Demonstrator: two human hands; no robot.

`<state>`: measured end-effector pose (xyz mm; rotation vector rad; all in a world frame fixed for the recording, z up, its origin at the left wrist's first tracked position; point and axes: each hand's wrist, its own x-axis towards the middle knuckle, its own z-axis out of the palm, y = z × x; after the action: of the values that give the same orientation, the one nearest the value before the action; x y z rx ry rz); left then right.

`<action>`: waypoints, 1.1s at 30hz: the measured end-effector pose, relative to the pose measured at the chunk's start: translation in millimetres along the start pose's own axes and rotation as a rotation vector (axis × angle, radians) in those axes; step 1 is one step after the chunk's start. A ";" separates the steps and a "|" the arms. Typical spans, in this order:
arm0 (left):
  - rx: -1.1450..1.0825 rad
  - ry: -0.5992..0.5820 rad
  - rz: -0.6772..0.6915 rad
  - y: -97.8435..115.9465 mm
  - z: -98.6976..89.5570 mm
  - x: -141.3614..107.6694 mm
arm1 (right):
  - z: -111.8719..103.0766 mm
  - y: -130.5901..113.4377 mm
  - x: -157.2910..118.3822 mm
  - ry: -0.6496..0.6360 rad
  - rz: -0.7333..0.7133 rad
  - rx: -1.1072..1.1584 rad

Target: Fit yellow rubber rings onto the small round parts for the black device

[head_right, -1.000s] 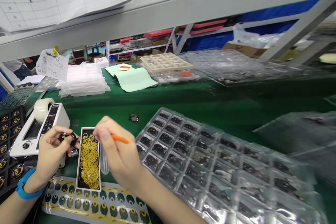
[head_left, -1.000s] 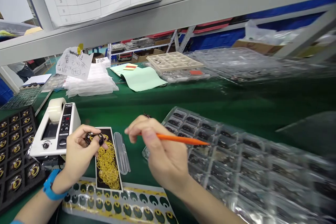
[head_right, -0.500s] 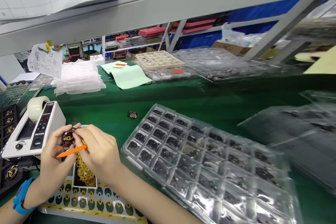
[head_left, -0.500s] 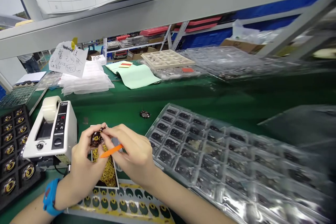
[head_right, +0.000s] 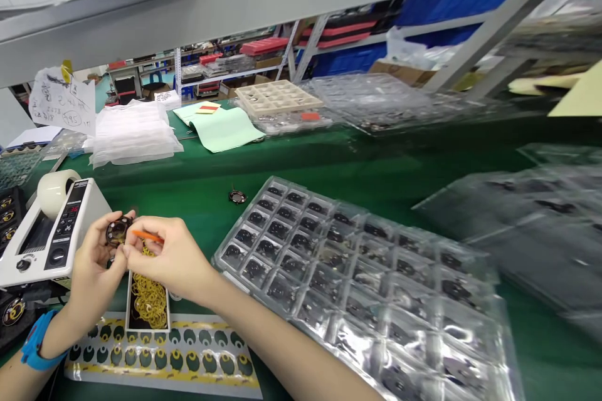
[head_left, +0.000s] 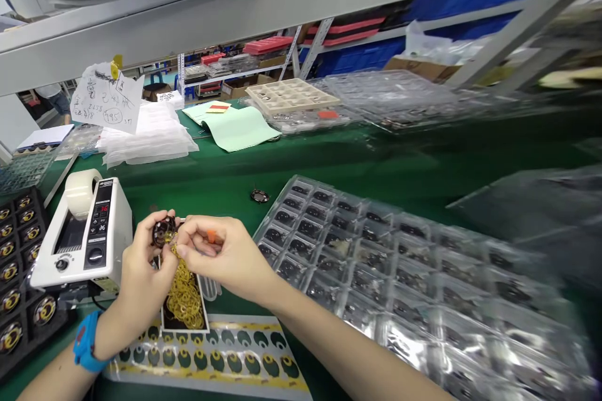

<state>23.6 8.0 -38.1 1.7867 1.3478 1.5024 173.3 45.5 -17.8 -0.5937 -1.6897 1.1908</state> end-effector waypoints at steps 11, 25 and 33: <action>-0.354 0.165 -0.088 36.4 -32.8 16.3 | -17.2 57.1 28.9 -0.132 0.390 -0.370; -0.337 0.196 -0.092 45.1 -41.8 13.9 | -36.1 -14.7 5.1 0.189 0.014 -0.385; -0.248 0.225 -0.168 44.1 -52.2 12.5 | -117.3 -37.3 -24.9 0.383 0.111 -0.954</action>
<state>-8.0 -12.7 20.2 1.3516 1.3108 1.7310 293.5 62.3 14.1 -1.3989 -1.8260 0.2253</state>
